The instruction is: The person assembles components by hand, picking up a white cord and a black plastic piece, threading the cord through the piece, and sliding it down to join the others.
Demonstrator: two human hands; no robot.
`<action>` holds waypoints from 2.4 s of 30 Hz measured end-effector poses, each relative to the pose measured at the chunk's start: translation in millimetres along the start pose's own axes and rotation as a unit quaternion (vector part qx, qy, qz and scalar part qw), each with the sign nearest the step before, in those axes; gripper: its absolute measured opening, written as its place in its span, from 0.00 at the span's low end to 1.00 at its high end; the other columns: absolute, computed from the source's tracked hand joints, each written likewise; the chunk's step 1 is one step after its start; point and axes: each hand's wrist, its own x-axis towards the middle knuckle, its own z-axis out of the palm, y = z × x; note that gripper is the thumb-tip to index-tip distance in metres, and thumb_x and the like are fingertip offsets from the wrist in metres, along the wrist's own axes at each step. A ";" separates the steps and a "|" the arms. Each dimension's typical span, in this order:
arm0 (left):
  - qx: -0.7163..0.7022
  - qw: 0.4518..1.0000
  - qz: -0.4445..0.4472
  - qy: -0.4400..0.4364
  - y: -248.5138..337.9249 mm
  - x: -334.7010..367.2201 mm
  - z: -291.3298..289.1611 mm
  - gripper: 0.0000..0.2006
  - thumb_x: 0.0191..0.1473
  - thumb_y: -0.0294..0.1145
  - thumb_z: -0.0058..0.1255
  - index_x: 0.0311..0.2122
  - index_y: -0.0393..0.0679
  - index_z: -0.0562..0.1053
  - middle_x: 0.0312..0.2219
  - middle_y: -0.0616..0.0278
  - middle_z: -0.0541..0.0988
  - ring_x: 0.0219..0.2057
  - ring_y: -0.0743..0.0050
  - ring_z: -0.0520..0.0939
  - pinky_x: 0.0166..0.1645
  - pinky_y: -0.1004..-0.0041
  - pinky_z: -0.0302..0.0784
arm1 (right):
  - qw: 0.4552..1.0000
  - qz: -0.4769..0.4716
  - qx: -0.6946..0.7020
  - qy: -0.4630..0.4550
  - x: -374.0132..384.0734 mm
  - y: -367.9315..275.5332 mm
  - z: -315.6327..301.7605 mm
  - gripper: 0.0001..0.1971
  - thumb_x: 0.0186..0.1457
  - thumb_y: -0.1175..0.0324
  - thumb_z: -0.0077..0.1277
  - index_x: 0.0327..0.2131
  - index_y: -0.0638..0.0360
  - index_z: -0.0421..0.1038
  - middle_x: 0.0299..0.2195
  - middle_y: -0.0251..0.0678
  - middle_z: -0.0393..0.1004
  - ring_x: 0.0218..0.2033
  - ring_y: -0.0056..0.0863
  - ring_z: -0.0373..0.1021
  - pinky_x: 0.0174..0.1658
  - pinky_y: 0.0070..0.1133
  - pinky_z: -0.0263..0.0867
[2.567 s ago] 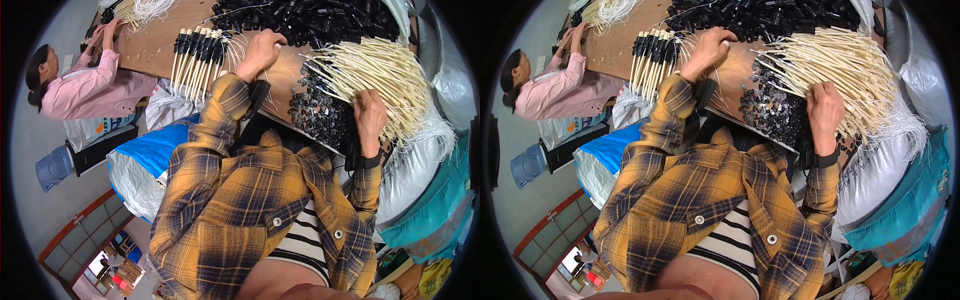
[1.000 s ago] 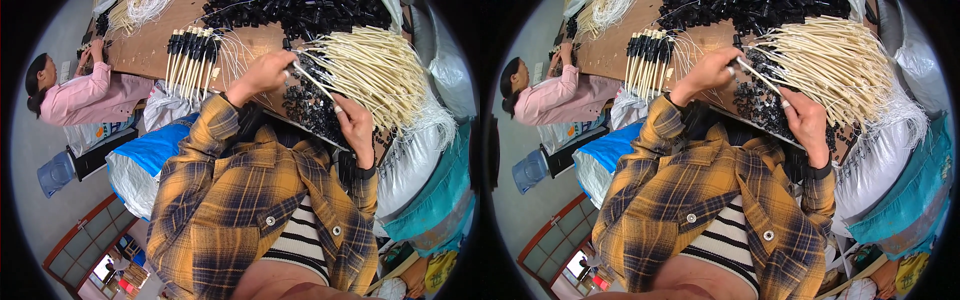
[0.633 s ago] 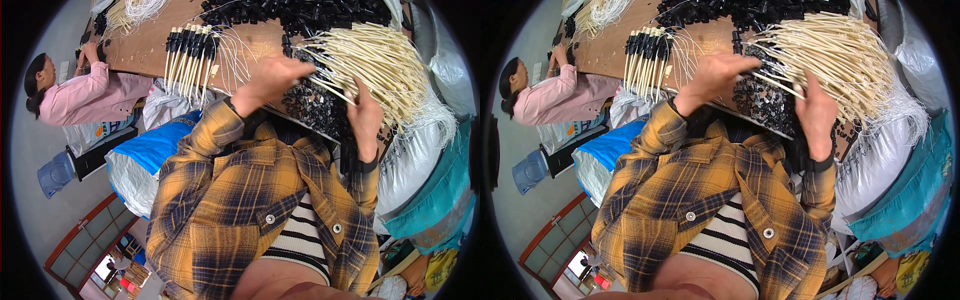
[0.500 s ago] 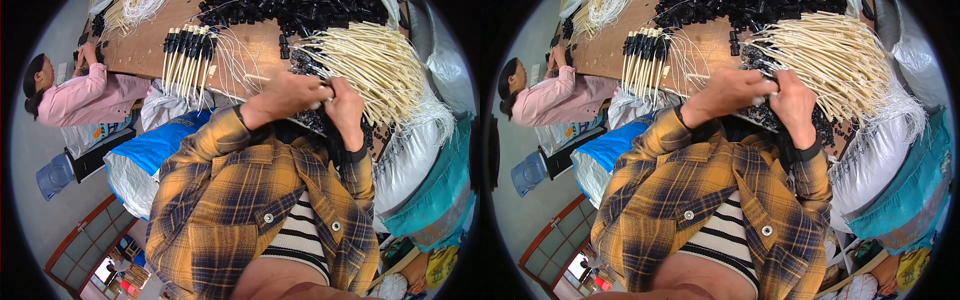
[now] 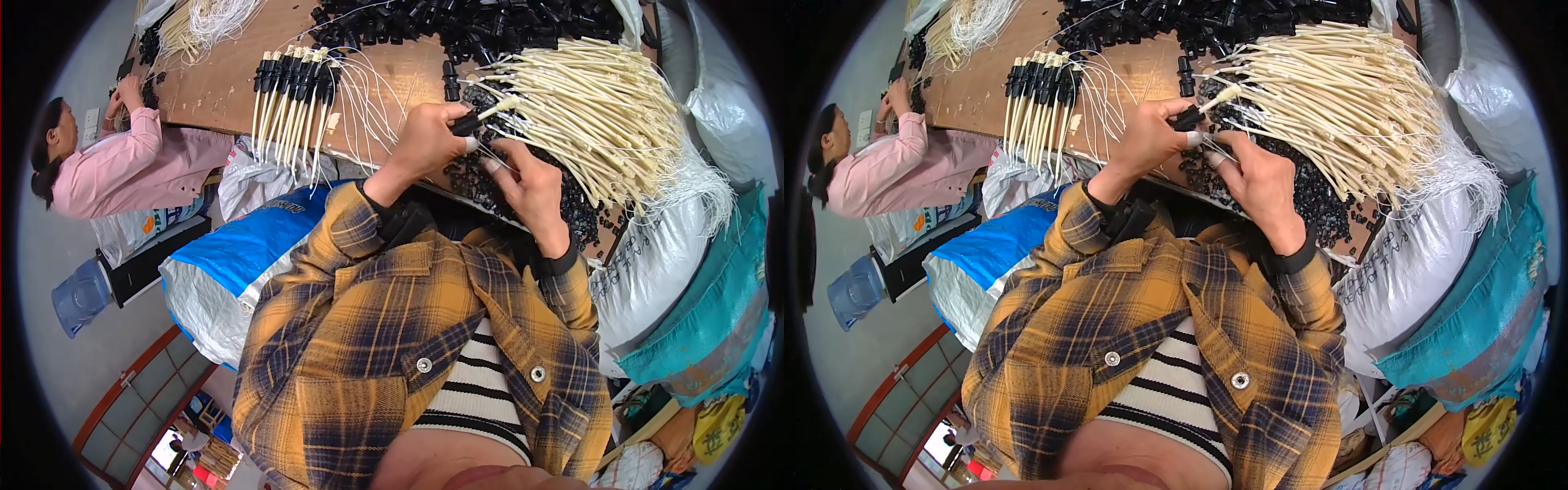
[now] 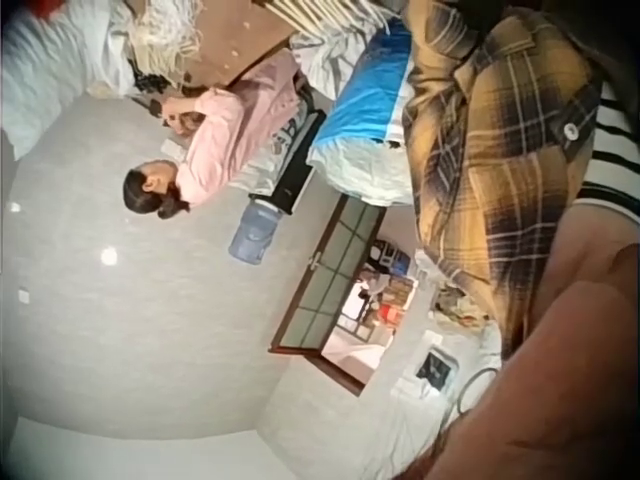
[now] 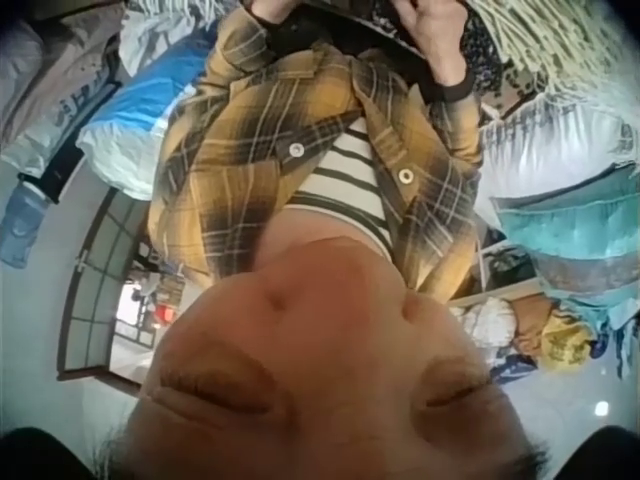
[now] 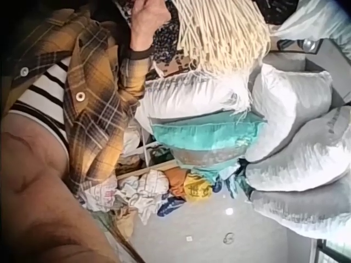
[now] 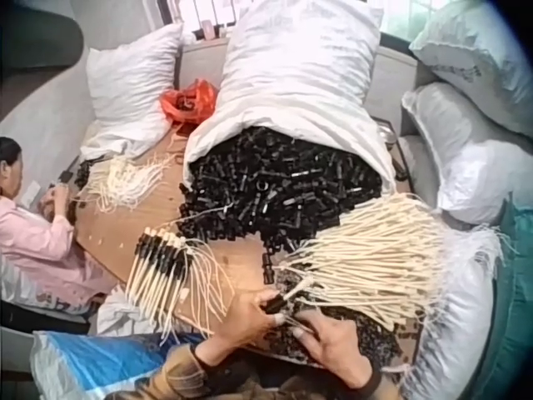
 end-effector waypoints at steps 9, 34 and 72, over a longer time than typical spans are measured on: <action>0.252 0.943 0.212 0.045 -10.0 -0.7 -3.0 0.17 0.40 0.18 0.43 0.39 0.40 0.74 0.30 0.52 0.77 0.36 0.49 0.77 0.40 0.61 0.72 | 0.994 -0.029 -0.074 0.078 3.4 9.4 -1.8 0.07 0.48 0.71 0.55 0.34 0.56 0.78 0.23 0.40 0.76 0.21 0.35 0.73 0.25 0.23 0.67; 0.092 0.945 0.314 -0.015 7.2 0.5 -5.3 0.09 0.39 0.22 0.56 0.30 0.43 0.75 0.27 0.62 0.78 0.31 0.66 0.77 0.36 0.73 0.73 | 0.990 -0.005 0.137 -0.016 -2.1 6.0 3.1 0.10 0.55 0.71 0.51 0.41 0.59 0.73 0.27 0.44 0.74 0.24 0.40 0.72 0.28 0.24 0.67; 0.056 0.988 0.134 0.045 -9.1 16.7 33.3 0.13 0.39 0.20 0.60 0.35 0.40 0.77 0.26 0.64 0.76 0.27 0.78 0.77 0.31 0.81 0.73 | 0.909 0.245 0.338 -0.011 -0.3 29.4 6.9 0.06 0.57 0.71 0.52 0.32 0.64 0.75 0.17 0.18 0.68 0.18 0.05 0.56 0.22 0.09 0.50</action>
